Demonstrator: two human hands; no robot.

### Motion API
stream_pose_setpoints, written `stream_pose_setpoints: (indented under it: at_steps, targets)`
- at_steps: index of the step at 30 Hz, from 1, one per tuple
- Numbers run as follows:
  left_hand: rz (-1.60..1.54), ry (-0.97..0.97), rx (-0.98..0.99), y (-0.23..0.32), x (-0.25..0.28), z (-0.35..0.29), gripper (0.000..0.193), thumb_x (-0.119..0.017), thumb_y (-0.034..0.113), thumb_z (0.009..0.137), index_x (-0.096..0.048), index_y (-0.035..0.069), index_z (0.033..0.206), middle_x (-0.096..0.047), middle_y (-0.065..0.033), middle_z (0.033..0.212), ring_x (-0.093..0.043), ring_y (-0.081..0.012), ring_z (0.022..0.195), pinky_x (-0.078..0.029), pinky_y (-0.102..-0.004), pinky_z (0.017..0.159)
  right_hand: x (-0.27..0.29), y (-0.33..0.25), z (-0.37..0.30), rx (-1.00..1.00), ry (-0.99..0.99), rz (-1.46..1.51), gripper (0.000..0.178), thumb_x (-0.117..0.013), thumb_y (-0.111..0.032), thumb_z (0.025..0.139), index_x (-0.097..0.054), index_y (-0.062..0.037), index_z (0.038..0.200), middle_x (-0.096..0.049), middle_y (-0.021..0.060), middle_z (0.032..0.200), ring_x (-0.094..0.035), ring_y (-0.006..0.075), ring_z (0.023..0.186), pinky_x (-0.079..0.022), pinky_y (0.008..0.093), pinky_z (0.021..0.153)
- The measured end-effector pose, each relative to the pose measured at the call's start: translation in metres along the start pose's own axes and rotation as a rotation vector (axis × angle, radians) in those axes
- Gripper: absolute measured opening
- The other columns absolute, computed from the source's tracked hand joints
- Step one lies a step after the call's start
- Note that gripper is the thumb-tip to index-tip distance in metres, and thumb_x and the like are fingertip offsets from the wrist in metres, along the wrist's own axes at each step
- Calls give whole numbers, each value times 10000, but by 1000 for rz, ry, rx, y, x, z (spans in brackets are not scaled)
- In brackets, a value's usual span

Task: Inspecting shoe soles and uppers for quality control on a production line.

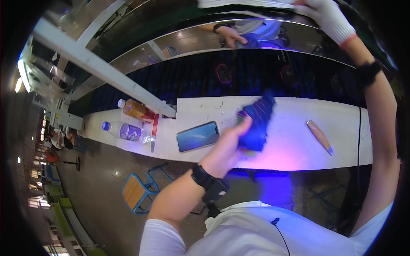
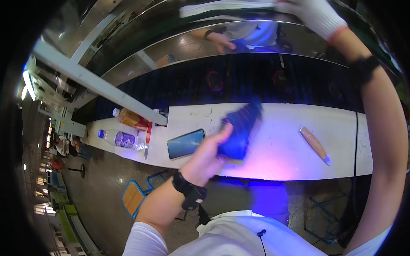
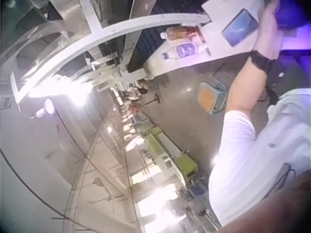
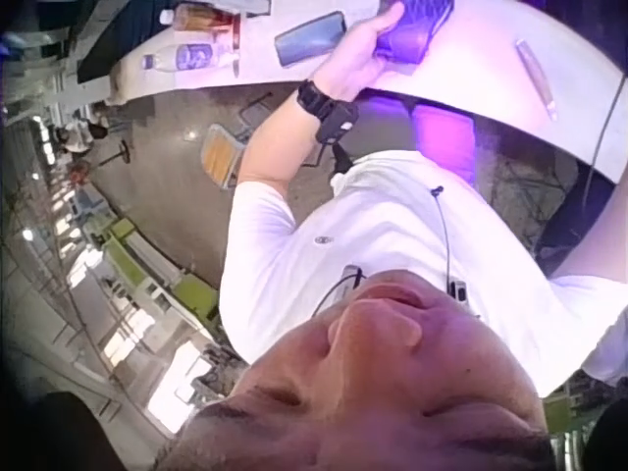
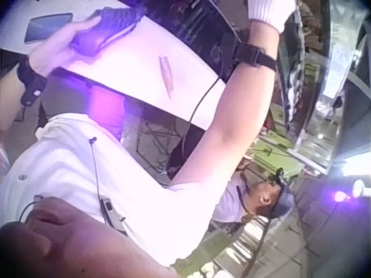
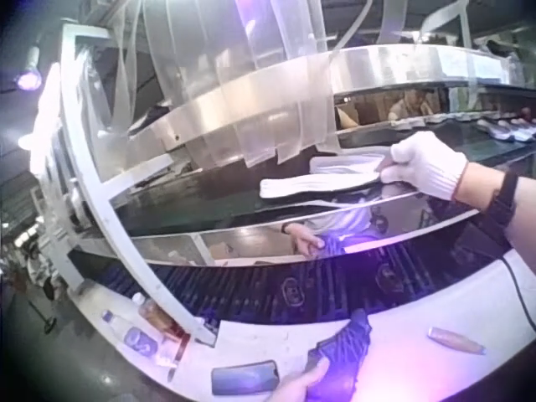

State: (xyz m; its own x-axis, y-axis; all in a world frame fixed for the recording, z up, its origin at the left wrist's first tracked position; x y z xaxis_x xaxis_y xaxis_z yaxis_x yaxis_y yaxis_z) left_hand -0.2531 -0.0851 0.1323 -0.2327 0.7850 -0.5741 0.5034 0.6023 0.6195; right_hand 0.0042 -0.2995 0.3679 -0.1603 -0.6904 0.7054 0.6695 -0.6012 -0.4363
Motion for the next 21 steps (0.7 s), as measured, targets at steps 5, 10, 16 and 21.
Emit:
stream_pose_setpoints:
  at_steps: [5, 10, 16, 21]
  targets:
    - [205, -17, 55, -44, 12, -11, 508, -676, 368, 1052, -597, -35, 1351, -721, -195, 1205, -738, -310, 1059, -583, -439, 993, 55, -18, -68, 393, 66, -185, 343, -488, -181, 1119, -634, 31, 1347, -671, 210, 1400, -624, 307, 1326, -428, 381, 1165]
    - [1514, 416, -1132, -20, -7, -17, 441, -718, 145, 958, -628, -13, 1360, -672, -225, 1312, -655, -426, 1185, -492, -515, 1091, 116, -13, -237, 72, 550, 566, 457, -428, -199, 1136, -520, 30, 1521, -560, 189, 1541, -517, 290, 1439, -316, 433, 1264]
    - [1718, 165, -632, -25, -71, 59, 478, -662, 445, 989, -656, -27, 1067, -747, -225, 925, -727, -421, 909, -551, -523, 844, 53, -9, -323, -255, -69, 27, 234, -568, -163, 1073, -654, 15, 1197, -660, 64, 997, -607, 176, 871, -478, 323, 797]
    - [1689, 134, -662, -20, -75, 42, 475, -696, 442, 970, -664, -19, 1079, -751, -207, 920, -731, -398, 899, -558, -512, 828, -2, -22, -344, -412, 54, 678, 425, -700, -424, 1017, -622, -17, 1111, -722, 146, 963, -679, 218, 893, -513, 344, 817]
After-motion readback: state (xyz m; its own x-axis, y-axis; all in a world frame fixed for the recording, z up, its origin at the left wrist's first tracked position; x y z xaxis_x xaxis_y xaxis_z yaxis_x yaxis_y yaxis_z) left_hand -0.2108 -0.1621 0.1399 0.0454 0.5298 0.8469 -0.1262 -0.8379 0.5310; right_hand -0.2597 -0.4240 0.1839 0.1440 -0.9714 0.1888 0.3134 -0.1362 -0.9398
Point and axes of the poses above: each hand's wrist, its own z-axis towards the middle knuckle, its own x-axis out of the back of the hand, y = z × x, the point moved 4 cm from there along z, towards the middle knuckle
